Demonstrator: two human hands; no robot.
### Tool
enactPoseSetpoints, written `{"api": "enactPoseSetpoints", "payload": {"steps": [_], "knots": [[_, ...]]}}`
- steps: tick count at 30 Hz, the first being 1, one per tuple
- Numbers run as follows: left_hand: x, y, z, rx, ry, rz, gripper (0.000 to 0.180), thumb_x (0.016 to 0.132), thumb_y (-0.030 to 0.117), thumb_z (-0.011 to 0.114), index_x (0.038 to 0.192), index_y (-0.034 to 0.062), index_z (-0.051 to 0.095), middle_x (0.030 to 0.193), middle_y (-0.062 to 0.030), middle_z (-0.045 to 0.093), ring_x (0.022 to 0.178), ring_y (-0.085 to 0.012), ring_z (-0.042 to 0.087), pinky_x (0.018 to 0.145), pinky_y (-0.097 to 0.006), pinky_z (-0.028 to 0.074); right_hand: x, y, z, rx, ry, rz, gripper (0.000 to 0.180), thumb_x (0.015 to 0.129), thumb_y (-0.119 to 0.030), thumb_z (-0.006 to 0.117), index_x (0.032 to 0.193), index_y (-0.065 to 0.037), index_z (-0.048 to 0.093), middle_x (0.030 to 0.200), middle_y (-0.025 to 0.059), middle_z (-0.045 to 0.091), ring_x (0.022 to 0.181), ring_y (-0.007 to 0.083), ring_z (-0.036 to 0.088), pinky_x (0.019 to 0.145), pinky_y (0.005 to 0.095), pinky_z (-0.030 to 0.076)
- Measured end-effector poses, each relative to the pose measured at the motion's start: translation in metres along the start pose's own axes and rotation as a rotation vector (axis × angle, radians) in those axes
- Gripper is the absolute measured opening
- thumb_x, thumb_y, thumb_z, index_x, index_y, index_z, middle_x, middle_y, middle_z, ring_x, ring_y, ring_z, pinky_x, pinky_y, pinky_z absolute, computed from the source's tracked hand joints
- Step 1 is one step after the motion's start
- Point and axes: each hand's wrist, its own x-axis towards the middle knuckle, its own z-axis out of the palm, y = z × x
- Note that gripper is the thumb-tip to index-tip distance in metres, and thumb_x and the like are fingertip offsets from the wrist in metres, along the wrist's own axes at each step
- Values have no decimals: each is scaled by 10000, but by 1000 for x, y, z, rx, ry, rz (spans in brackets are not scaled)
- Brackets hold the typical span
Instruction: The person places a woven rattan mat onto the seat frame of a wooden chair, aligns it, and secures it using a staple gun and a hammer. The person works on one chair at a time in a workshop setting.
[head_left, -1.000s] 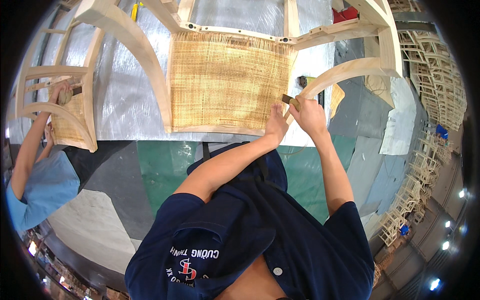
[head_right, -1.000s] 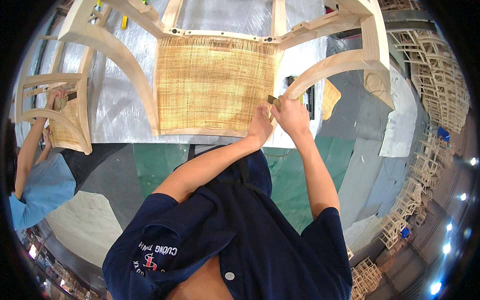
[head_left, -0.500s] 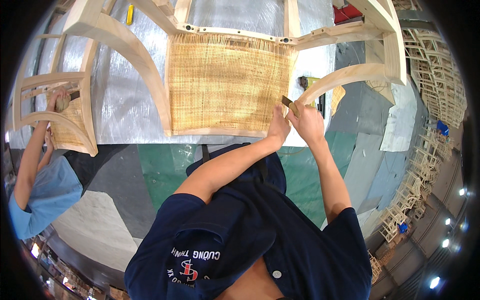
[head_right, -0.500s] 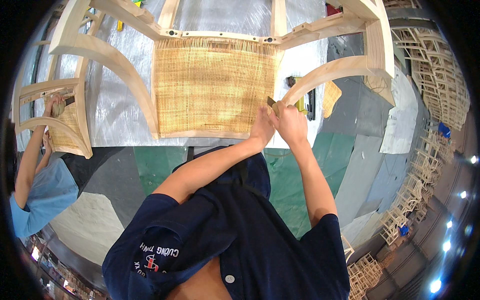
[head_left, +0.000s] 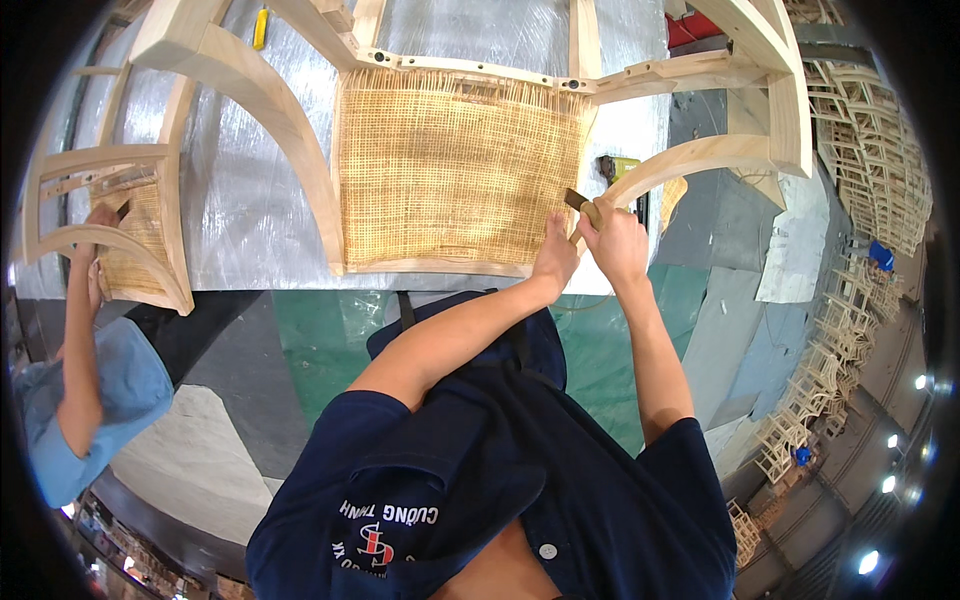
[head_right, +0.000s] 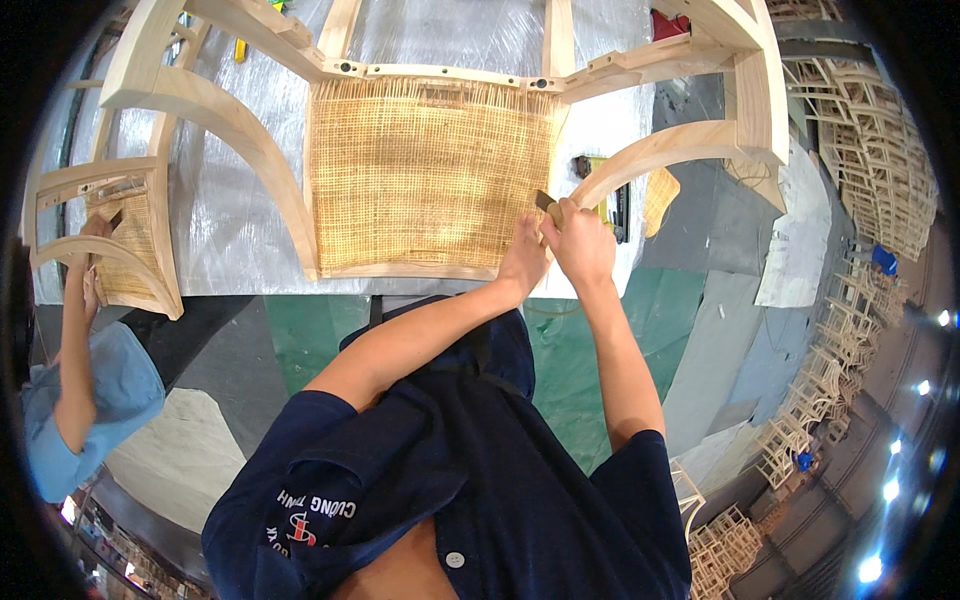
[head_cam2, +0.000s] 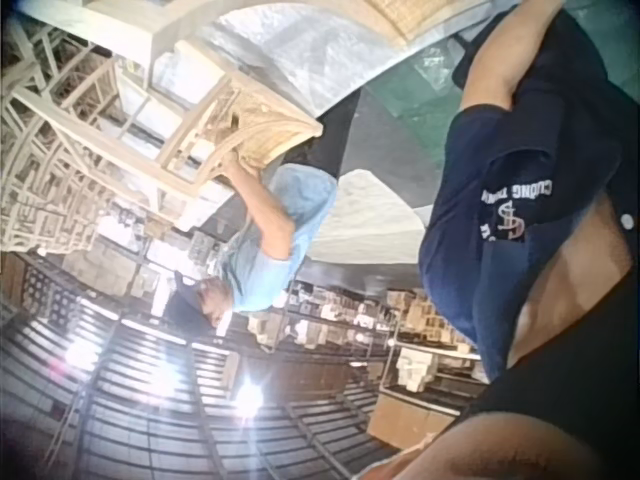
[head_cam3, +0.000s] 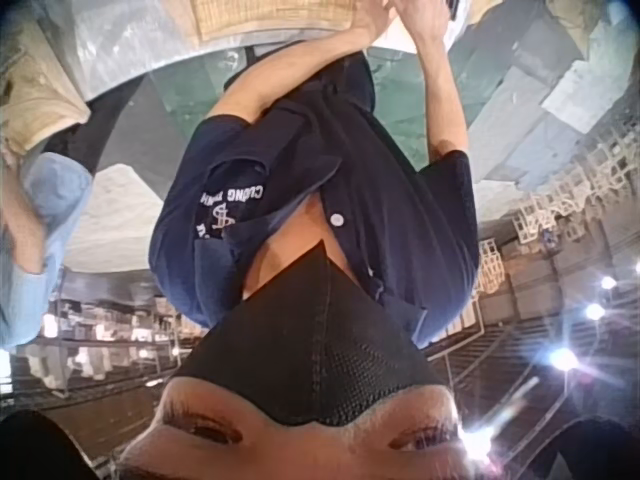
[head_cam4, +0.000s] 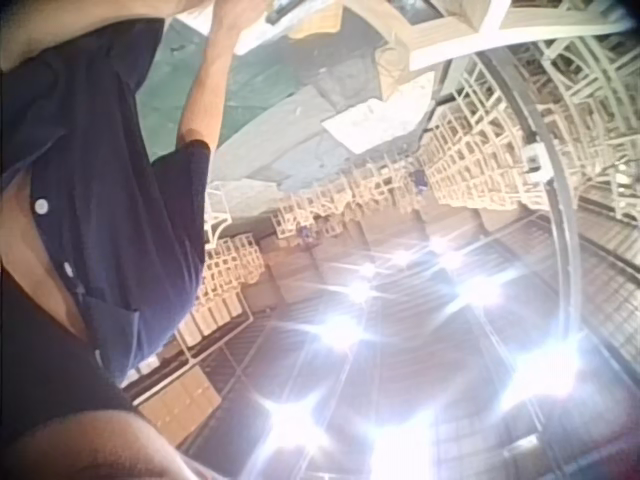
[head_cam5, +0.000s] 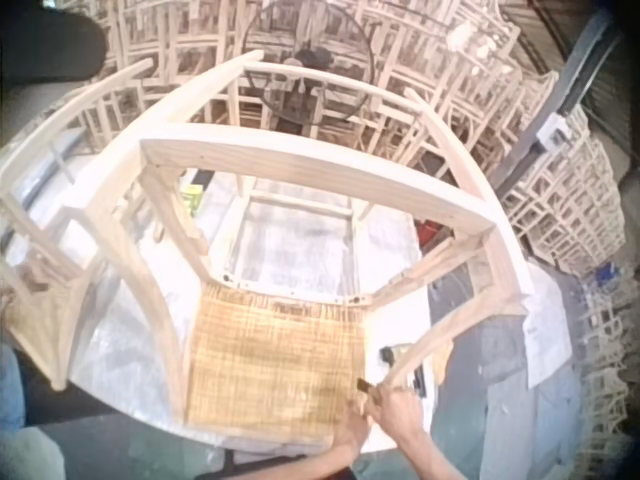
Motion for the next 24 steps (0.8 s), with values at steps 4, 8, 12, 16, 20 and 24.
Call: {"api": "enactPoseSetpoints", "payload": {"steps": [4,8,12,16,20,24], "knots": [[3,1,6,-7,46,-10,396,1005,236,533,1311,29,676,1475,-178,559,1477,-433,359,1213,-638,167,4,1,-2,6,-27,5,255,844,-279,729,892,-34,678,717,202,689,647,379,702,585,467,572],[4,0,4,-39,-12,42,374,1000,230,539,1275,33,700,1447,-177,586,1475,-439,359,1204,-644,186,8,2,-5,30,-24,-13,255,841,-275,731,899,-29,699,721,201,691,653,383,702,591,468,572],[1,-4,-5,-10,-17,36,368,996,226,550,1275,41,702,1428,-170,604,1469,-445,368,1192,-649,203,10,4,-6,63,-40,-3,254,841,-273,730,887,-25,704,718,200,690,656,386,701,598,470,572],[0,-6,-12,-37,-73,80,360,986,217,567,1266,41,709,1413,-163,618,1458,-451,384,1187,-651,212,11,4,-6,62,-26,-11,251,838,-271,730,896,-28,706,714,199,688,659,388,699,602,476,572],[2,-6,-11,-52,-76,101,357,971,200,584,1261,35,712,1413,-175,615,1440,-464,405,1189,-636,230,12,3,-5,88,-15,7,242,835,-266,730,885,-32,699,714,196,688,660,395,695,609,483,570],[1,-12,-5,-68,1,82,364,959,187,591,1268,34,708,1426,-201,597,1421,-471,428,1196,-622,244,13,2,-4,93,-71,61,240,838,-266,728,846,-32,679,716,201,685,657,403,689,608,494,565]]}}
